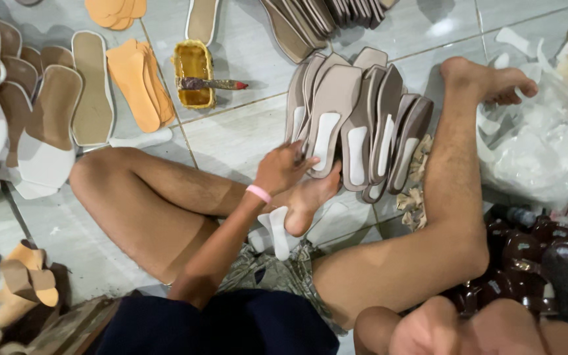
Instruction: The person sits on the floor and applies glue to shoe insoles using a brush, then places white foam pads onto the glued areas. They repeat this process for multiple insoles, stacking the finished ones nearby.
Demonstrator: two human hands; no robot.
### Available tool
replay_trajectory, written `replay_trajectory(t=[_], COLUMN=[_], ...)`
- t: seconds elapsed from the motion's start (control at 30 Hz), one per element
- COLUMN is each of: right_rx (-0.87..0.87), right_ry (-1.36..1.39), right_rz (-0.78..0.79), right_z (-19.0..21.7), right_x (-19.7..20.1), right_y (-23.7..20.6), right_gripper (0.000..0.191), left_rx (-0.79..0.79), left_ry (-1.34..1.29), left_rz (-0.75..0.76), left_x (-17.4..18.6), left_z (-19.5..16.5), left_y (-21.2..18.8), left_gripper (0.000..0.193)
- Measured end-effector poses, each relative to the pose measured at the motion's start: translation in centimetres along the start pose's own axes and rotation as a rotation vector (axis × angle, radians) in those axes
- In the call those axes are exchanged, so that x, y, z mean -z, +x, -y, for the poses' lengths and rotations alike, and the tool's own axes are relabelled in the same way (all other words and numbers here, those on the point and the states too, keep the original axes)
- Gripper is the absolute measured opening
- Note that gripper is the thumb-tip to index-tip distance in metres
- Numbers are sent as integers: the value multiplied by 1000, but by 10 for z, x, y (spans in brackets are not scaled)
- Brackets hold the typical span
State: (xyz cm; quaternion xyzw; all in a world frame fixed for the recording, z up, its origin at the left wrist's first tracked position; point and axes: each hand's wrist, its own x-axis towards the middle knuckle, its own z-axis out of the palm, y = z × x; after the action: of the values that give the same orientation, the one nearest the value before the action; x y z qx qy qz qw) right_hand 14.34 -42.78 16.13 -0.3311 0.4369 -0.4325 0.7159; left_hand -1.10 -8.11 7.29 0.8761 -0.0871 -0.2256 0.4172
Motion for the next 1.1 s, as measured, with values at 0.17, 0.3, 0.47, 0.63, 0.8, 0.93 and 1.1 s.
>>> replay_trajectory(t=[0.17,0.3,0.47,0.63,0.8,0.93,1.1], right_rx=[54,226,529,923,1004,1047,1248], right_ry=[53,161,-772,-1483,-1727,-1914,-1742], right_rz=[1,821,1333,1333,1238,1263,1136], right_z=[17,64,-49,-189,-209,-225,-221], right_x=[-8,61,63,-10,-67,-82,-85], right_y=[-38,-178,-213,-160,-164,-158,-147], right_gripper=[86,77,78,117,126,119,87], left_rx=[-49,80,152,323,358,356,359], left_ry=[-120,89,545,512,476,440,414], left_rz=[-269,-444,-276,26,107,122,149], left_x=[33,65,38,24,45,54,57], left_z=[40,105,126,111,98,93,93], left_y=[-22,-18,-3,15,20,20,22], left_gripper=[46,46,102,134,137,137,140])
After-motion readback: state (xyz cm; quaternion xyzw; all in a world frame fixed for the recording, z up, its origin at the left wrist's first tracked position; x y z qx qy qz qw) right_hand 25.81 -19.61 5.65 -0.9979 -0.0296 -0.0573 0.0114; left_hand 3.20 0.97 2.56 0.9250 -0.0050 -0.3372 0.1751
